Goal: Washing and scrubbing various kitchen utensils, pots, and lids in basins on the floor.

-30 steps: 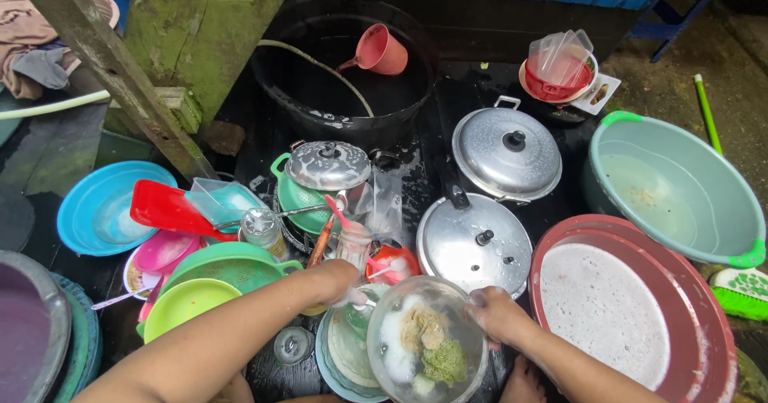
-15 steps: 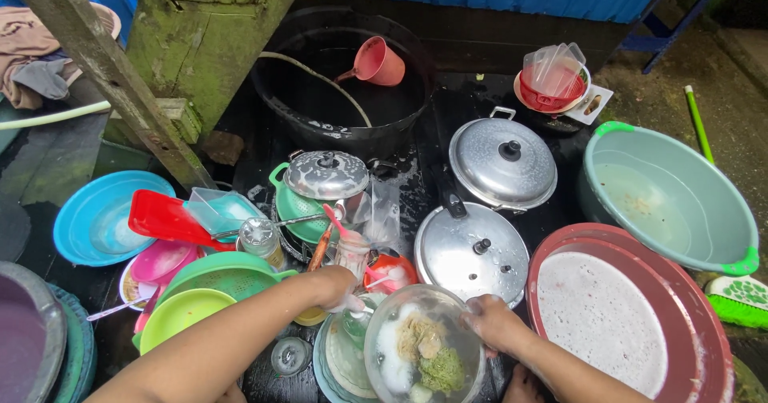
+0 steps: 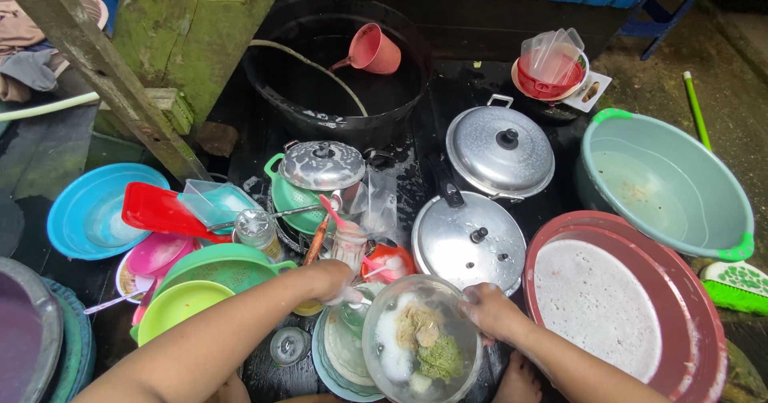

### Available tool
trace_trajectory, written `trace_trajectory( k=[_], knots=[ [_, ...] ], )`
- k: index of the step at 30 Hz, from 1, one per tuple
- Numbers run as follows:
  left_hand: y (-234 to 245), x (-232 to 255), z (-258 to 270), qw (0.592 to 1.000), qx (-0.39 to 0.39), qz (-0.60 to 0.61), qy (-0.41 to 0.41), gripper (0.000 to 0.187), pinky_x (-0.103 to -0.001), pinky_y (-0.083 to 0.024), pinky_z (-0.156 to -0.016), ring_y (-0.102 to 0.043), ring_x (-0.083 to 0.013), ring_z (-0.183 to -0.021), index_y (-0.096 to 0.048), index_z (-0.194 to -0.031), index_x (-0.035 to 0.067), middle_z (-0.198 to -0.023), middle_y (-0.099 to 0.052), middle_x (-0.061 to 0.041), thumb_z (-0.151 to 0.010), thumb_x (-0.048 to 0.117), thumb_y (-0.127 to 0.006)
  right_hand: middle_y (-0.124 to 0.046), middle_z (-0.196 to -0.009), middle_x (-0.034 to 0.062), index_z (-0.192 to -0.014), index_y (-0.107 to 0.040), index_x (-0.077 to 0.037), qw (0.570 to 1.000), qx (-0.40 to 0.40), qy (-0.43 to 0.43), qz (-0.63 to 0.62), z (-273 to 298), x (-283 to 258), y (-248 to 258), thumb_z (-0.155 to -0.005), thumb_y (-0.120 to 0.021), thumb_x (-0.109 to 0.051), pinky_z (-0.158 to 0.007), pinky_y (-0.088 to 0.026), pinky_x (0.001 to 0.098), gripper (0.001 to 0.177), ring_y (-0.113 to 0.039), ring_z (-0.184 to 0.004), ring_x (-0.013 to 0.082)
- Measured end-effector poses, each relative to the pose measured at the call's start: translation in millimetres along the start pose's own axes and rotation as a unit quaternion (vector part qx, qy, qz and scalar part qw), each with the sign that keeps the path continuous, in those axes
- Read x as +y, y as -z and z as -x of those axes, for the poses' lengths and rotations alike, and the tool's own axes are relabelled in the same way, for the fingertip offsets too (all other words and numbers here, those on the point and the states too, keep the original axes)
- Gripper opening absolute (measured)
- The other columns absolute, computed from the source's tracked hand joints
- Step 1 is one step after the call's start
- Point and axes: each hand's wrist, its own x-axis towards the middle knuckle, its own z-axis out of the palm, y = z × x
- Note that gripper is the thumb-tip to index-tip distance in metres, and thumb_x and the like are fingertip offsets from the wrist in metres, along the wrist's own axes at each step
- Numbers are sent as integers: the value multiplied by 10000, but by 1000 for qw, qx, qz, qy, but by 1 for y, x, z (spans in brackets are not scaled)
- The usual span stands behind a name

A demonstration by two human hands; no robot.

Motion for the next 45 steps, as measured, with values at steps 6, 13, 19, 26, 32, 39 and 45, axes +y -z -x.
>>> trace_trajectory(
  k=[6, 13, 19, 26, 32, 39, 45],
  knots=[
    [5, -6, 1, 1000, 15, 5, -13, 554, -496, -520, -928, -678, -416, -1051, -729, -1080, 45, -1077, -709, -246, -914, 565, -630, -731, -727, 187, -1285, -550, 115, 1000, -3, -15, -20, -2, 1, -2, -915, -721, -188, -373, -487, 353, 508, -612, -403, 221],
    [-13, -1, -10, 1000, 8, 5, -5, 577, -488, -520, -932, -682, -424, -1026, -740, -1062, 11, -1057, -710, -259, -926, 561, -627, -716, -685, 182, -1220, -672, 73, 1000, -3, 12, 5, -3, 2, -2, -922, -681, -221, -360, -487, 334, 419, -602, -380, 202],
    [6, -5, 5, 1000, 11, 17, 1, 579, -490, -524, -924, -685, -423, -1018, -737, -1043, 13, -1049, -706, -268, -911, 566, -626, -716, -686, 194, -1201, -667, 96, 1000, -12, 10, -13, -3, 3, -3, -918, -690, -201, -359, -485, 344, 411, -605, -386, 212],
    [-17, -1, -18, 1000, -6, -16, -6, 606, -487, -520, -926, -683, -427, -1016, -741, -1026, 6, -1050, -705, -262, -923, 590, -618, -703, -681, 198, -1136, -723, 102, 999, 0, 36, -8, -12, 14, -6, -915, -679, -219, -351, -448, 348, 392, -585, -383, 202],
    [3, 17, 15, 990, 117, 54, -66, 552, -527, -521, -845, -661, -450, -971, -557, -1212, 15, -1000, -690, -249, -856, 386, -757, -753, -753, 216, -1124, -741, 60, 991, -92, 66, 72, -14, 28, 12, -906, -668, -190, -436, -541, 329, 340, -655, -436, 194],
    [-8, 19, 34, 964, 181, 7, -193, 356, -507, -543, -813, -695, -412, -936, -620, -1091, 32, -962, -709, -209, -871, 284, -742, -764, -891, 90, -1224, -659, -11, 974, -128, 38, 184, -25, 61, 54, -856, -744, -239, -612, -633, 349, 441, -746, -546, 186],
    [62, 20, 82, 971, 170, 57, -158, 342, -496, -545, -742, -707, -386, -820, -631, -1081, 75, -863, -710, -181, -815, 265, -731, -733, -796, 144, -1046, -752, 43, 911, -219, 92, 337, -37, 118, 52, -932, -660, -250, -510, -621, 302, 327, -729, -527, 188]
  ],
)
